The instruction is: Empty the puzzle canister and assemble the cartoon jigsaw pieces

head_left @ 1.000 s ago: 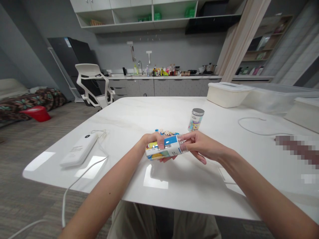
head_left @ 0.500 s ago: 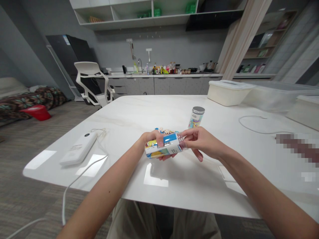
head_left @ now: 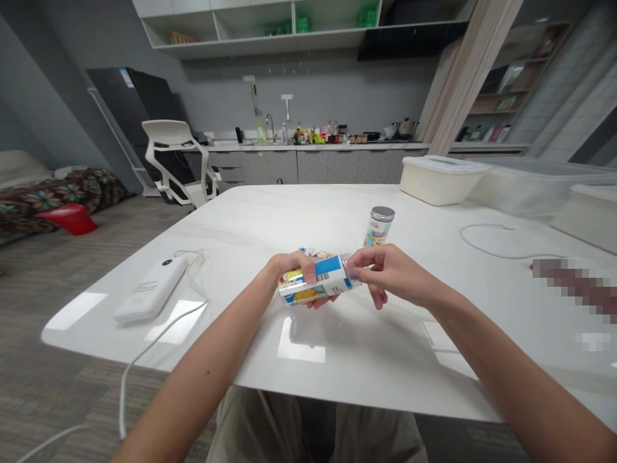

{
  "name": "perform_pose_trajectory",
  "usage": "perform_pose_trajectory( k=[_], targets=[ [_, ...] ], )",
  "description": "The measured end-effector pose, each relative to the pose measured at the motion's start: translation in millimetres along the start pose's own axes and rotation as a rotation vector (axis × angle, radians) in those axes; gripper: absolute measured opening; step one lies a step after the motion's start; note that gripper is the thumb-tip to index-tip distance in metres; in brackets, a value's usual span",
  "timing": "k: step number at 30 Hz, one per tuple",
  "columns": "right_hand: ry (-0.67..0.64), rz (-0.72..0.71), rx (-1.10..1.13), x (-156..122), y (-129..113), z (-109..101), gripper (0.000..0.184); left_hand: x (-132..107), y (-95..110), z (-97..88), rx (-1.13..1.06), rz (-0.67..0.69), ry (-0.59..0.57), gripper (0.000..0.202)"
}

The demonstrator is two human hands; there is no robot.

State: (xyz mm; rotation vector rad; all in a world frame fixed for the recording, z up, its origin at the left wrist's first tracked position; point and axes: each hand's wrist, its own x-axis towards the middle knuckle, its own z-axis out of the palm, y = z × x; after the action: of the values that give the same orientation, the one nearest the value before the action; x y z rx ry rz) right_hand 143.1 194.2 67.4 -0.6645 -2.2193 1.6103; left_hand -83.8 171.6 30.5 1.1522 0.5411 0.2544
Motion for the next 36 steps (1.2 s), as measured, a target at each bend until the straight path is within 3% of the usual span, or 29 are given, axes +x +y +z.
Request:
perform_pose_trajectory(
  k=[7, 11, 16, 24, 31, 36],
  targets=[
    [0.135, -0.025, -0.083, 2.7, 3.3, -5.4, 0.021, -6.7, 0.9, -3.2, 0.040, -0.009, 0.096, 0.065],
    [-0.046, 0.022, -0.070, 1.4, 2.1, -13.2, 0.029, -9.2, -0.6, -4.8, 0.045, -0.016, 0.057, 0.063],
    [-0.231, 0.056, 0.010, 1.7, 2.2, -8.9, 0.032, -4.8, -2.3, -7.1, 0.046, -0.080, -0.105, 0.051],
    [-0.252, 0.001, 0.056, -0.4, 1.2, 4.8, 0.029, -1.6, 0.0, -7.5, 0.001, -0.137, -0.131, 0.047],
    [0.000, -0.086, -0.046, 1.5, 10.5, 0.5, 0.019, -7.9, 0.2, -3.8, 0.010, -0.135, -0.034, 0.044],
    [0.074, -0.135, 0.002, 2.7, 10.3, -3.1, 0.019, -9.0, -1.0, 2.9, 0.010, -0.018, 0.003, 0.055]
  ],
)
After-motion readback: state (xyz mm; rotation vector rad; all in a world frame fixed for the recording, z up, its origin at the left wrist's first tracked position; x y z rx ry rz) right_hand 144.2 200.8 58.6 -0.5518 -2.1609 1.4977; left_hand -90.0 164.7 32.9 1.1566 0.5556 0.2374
